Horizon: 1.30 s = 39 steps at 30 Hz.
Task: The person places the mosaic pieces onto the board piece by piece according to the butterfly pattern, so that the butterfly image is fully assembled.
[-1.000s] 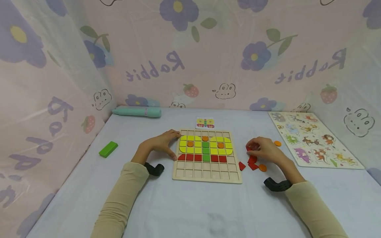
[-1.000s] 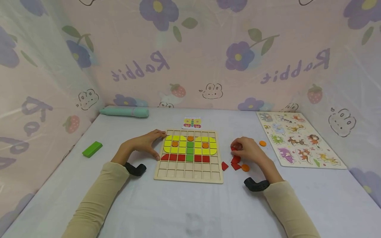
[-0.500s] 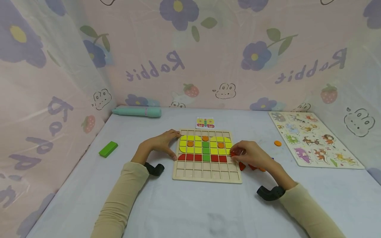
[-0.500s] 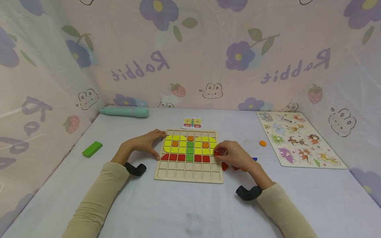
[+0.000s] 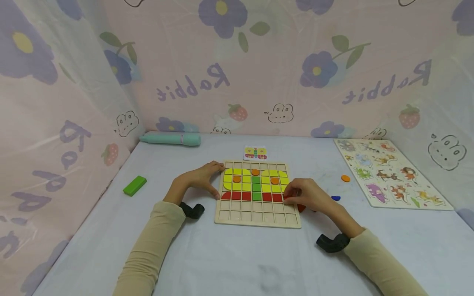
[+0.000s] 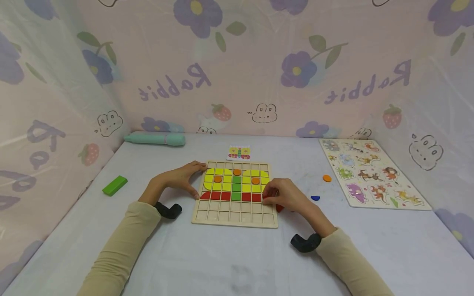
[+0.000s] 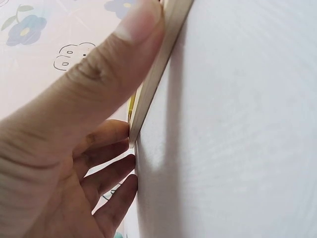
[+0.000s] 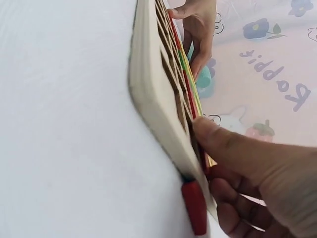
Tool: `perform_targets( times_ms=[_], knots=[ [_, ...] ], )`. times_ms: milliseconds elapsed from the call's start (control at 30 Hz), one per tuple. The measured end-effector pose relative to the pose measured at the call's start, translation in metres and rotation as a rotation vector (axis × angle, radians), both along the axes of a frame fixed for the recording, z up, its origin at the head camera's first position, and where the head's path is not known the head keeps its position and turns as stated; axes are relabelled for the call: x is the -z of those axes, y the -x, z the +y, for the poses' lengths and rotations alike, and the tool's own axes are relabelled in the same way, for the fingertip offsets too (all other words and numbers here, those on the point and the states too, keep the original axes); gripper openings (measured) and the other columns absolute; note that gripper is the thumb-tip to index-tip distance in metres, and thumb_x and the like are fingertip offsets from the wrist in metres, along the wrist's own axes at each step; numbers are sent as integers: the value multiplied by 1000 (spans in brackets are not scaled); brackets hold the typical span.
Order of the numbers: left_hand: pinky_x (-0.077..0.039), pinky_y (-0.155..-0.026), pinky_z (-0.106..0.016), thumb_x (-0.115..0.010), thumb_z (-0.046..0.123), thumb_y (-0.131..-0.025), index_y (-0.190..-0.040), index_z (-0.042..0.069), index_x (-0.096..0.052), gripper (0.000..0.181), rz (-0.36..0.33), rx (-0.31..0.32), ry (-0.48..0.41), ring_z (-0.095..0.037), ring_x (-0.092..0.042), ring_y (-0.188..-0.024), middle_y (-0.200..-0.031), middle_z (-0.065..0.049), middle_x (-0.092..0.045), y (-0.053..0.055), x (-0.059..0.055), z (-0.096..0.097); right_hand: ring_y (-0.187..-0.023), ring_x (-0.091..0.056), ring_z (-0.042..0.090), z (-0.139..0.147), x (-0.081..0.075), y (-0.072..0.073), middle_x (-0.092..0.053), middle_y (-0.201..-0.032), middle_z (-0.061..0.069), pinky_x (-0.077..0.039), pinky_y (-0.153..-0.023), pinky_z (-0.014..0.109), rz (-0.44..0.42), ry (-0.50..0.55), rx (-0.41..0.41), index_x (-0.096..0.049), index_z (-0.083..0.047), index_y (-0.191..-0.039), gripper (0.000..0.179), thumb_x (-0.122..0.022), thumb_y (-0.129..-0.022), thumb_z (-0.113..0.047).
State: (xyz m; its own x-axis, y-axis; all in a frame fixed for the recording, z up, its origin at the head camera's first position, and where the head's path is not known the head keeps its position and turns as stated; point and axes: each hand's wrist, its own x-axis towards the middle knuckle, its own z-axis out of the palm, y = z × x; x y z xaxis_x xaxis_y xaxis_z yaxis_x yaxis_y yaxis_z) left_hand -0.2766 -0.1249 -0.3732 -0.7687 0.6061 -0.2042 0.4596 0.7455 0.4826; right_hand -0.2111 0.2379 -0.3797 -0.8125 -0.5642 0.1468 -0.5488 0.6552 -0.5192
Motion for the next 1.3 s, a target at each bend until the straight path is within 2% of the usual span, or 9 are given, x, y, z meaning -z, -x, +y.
perform_targets(
  times_ms=[367, 533, 633, 733, 833, 933, 1033, 1167, 1300],
  knots=[
    [-22, -113, -43, -85, 40, -63, -144, 10, -33, 100, -1, -4, 4, -25, -22, -138, -149, -8, -27, 0, 0, 1, -76, -56, 7, 6, -2, -1, -65, -90, -8, -49, -66, 21, -79, 26, -43, -71, -16, -95, 17, -74, -80, -23],
    [-22, -113, -43, -85, 40, -63, -144, 10, -33, 100, -2, 0, 2, -25, -22, -138, -149, -8, -27, -1, 0, 1, -78, -58, 6, 13, -9, 0, -66, -92, -8, -51, -69, 23, -65, 10, -60, -71, -15, -98, 17, -72, -82, -22],
    [-21, -113, -43, -85, 40, -63, -143, 9, -33, 100, 2, 5, 1, -25, -22, -139, -148, -9, -27, 0, 0, 1, -77, -58, 7, 26, -14, 4, -66, -91, -7, -52, -70, 23, -39, -5, -27, -70, -13, -98, 16, -72, -82, -17],
    [-21, -113, -42, -85, 41, -63, -143, 8, -33, 100, 7, 8, 0, -25, -21, -139, -148, -9, -27, 0, -1, 1, -76, -58, 8, 44, -20, 8, -66, -89, -5, -52, -69, 22, -26, -38, 38, -69, -10, -97, 15, -71, -82, -11],
    [-21, -113, -43, -85, 41, -63, -143, 7, -34, 100, 7, 8, -2, -26, -21, -139, -148, -9, -27, 0, -1, 1, -74, -56, 11, 61, -25, 9, -65, -85, -3, -52, -66, 22, -79, -83, 92, -67, -8, -97, 16, -71, -81, -8],
    [-21, -113, -44, -85, 40, -63, -143, 7, -33, 100, 4, 8, -3, -26, -22, -138, -148, -10, -27, -1, -3, 0, -76, -54, 14, 75, -28, 8, -63, -86, -2, -51, -66, 22, -155, -134, 94, -66, -8, -99, 19, -71, -81, -9],
    [-21, -113, -44, -85, 40, -64, -143, 8, -34, 99, 2, 9, -1, -26, -21, -138, -148, -9, -27, -1, -3, 0, -82, -54, 18, 82, -28, 7, -63, -93, 2, -51, -71, 25, -208, -143, 56, -65, -9, -103, 24, -71, -80, -8],
    [-21, -113, -43, -85, 40, -64, -143, 8, -34, 99, -2, 9, 0, -26, -21, -138, -148, -9, -28, -1, -3, 0, -89, -52, 22, 84, -22, 7, -60, -102, 4, -51, -76, 26, -225, -112, 25, -66, -11, -107, 28, -70, -80, -6],
    [-21, -113, -43, -85, 41, -63, -143, 8, -34, 100, -6, 4, 2, -26, -21, -139, -148, -9, -28, -1, -3, 1, -87, -51, 19, 82, -15, 10, -59, -96, 1, -50, -74, 25, -193, -110, 57, -67, -12, -102, 22, -71, -81, -11]
  ],
)
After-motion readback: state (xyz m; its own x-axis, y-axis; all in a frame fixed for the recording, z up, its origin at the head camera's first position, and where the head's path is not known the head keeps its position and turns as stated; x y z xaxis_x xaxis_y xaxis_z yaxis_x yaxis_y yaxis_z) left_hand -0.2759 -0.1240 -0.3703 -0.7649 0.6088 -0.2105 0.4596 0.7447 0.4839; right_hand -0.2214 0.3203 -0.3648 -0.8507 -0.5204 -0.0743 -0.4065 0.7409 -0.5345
